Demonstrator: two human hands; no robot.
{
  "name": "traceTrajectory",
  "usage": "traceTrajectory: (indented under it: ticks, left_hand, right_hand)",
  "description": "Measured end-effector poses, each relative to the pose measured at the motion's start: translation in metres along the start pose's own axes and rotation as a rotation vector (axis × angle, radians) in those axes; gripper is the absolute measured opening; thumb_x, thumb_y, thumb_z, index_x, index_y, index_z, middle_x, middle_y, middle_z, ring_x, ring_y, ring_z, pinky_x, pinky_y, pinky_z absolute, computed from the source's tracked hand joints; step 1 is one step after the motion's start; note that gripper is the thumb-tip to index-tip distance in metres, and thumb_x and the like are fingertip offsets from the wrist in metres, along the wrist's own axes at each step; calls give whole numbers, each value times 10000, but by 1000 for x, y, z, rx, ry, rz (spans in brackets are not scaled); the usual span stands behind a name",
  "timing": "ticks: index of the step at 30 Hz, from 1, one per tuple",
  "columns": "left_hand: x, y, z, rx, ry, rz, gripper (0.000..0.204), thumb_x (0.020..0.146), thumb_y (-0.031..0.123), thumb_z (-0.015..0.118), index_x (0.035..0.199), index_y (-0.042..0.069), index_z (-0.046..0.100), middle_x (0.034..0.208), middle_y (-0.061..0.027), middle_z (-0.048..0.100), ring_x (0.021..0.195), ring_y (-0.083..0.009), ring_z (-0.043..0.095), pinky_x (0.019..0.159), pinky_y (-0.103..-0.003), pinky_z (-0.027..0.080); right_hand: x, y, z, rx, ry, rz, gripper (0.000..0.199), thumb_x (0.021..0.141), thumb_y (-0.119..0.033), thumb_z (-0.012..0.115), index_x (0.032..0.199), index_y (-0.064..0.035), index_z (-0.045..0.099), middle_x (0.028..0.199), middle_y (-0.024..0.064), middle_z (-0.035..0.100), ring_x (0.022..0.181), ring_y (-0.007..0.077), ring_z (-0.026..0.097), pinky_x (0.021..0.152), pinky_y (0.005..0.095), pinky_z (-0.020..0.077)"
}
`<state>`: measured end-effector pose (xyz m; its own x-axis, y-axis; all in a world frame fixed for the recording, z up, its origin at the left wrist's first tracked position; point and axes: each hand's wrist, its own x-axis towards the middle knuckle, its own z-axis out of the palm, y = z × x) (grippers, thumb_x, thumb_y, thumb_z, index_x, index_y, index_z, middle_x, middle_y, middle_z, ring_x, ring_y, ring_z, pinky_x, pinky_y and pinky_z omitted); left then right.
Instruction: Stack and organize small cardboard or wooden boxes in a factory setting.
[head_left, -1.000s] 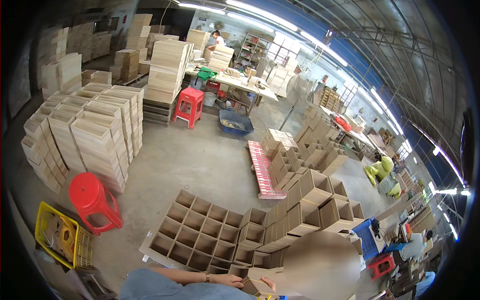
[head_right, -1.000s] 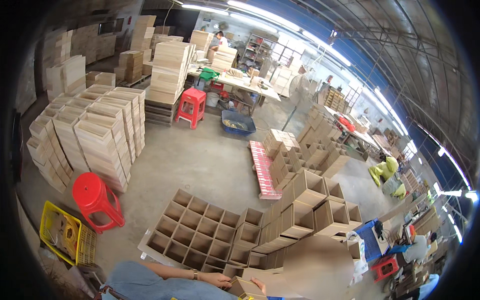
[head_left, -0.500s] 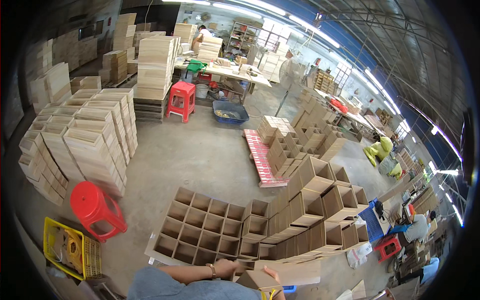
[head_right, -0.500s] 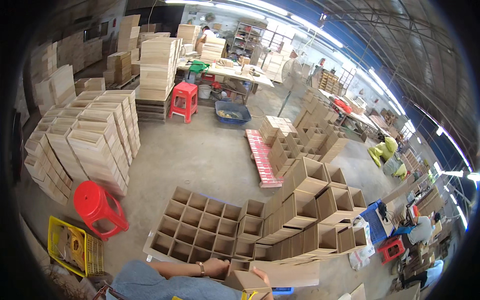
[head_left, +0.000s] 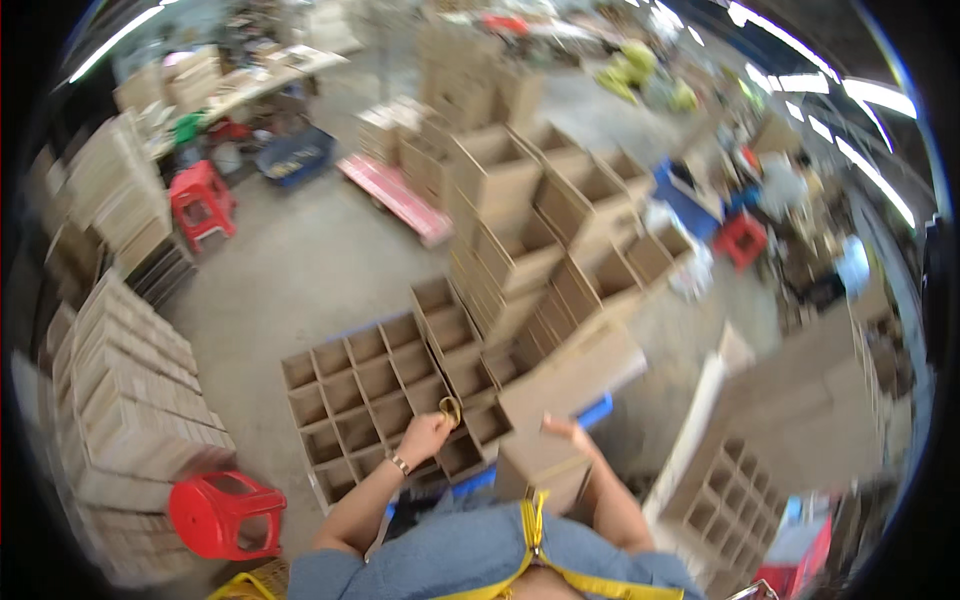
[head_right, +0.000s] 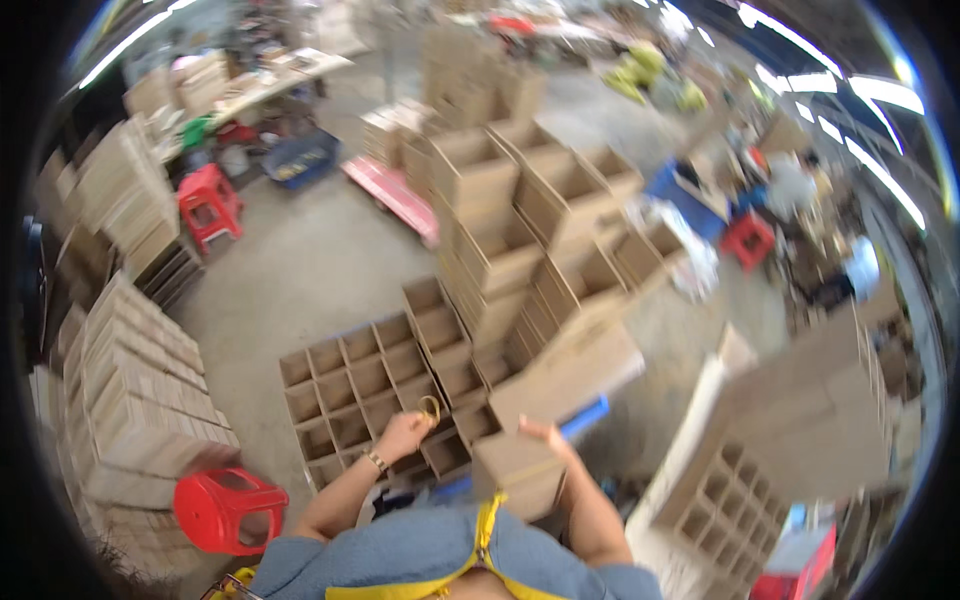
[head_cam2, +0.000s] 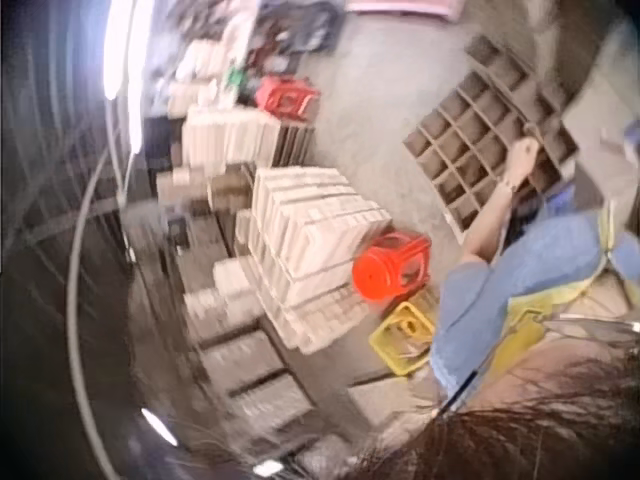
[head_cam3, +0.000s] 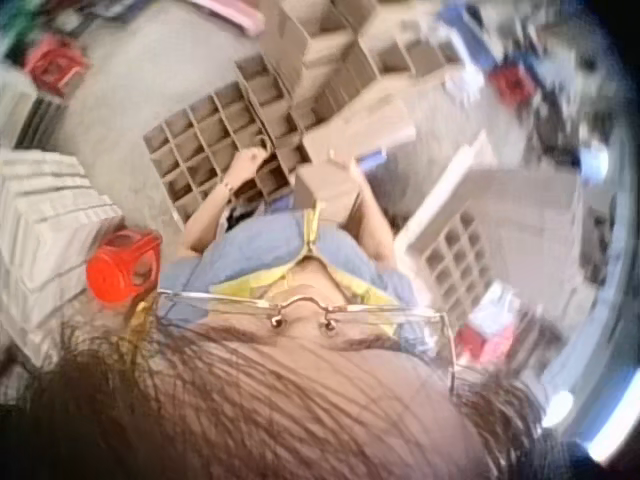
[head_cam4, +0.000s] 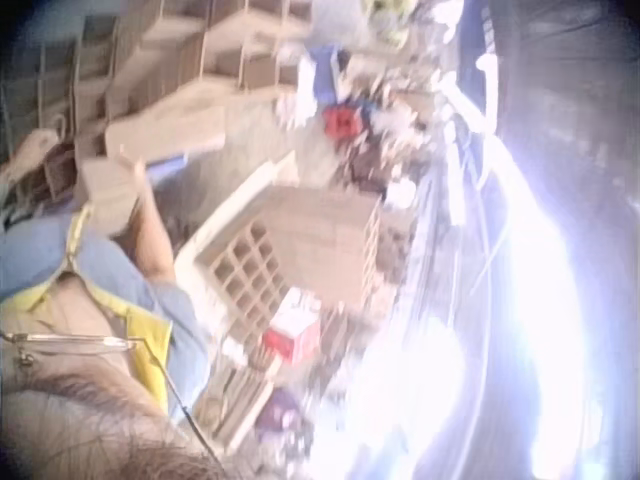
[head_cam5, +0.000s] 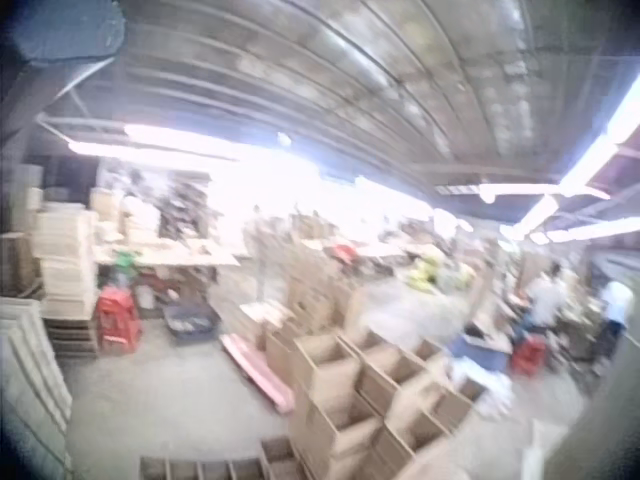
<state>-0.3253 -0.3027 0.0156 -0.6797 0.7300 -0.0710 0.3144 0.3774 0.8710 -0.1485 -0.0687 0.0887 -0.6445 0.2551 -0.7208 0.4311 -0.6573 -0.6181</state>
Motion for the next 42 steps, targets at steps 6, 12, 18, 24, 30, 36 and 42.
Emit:
traceTrajectory:
  ticks: [6,12,18,24,30,36,42]
  left_hand:
    - [-20,126,37,-368,-139,73,271,885,180,549,1076,-1,613,595,-35,552,501,-38,427,463,-222,368]
    - [-44,152,53,-403,-211,133,272,892,155,549,1092,-25,588,565,-77,454,512,-38,409,460,-220,361]
    - [-56,164,86,-477,-379,8,187,859,161,614,901,-22,617,621,44,525,526,-17,433,454,-199,372]
    - [-59,183,118,-4,-1067,386,282,880,264,579,776,2,563,534,-99,484,475,-85,450,445,-273,386]
    - [-88,218,168,-21,-1277,472,283,886,260,561,746,16,594,539,-128,490,441,-143,462,441,-304,395]
    - [-113,251,230,-55,-1479,678,238,898,259,532,871,51,643,589,-133,526,459,-180,494,471,-294,423]
    - [-128,256,270,-219,-1682,1033,172,834,195,593,906,42,628,741,-116,606,645,-236,592,594,-286,467]
  right_hand:
    - [-6,-20,-53,106,148,-254,345,745,-306,667,907,-5,623,775,116,642,626,209,608,602,326,491]
    - [-52,-3,-39,349,344,-455,288,718,-277,681,774,0,629,677,101,620,546,187,589,552,299,485]
    - [-74,55,-86,590,452,-501,273,733,-279,669,765,-11,631,673,96,617,543,177,583,535,290,468]
    - [-158,90,-109,413,645,-578,257,742,-268,677,639,-39,619,571,44,580,468,123,521,475,260,413]
    - [-229,136,-143,619,839,-682,228,760,-222,678,620,-57,606,549,23,570,432,88,496,421,226,367]
    - [-279,197,-200,701,991,-804,233,775,-199,677,630,-23,628,584,45,599,470,88,530,433,222,384]
    - [-295,250,-255,644,1399,-890,167,758,-169,661,680,-24,633,639,31,598,550,105,524,528,253,417]
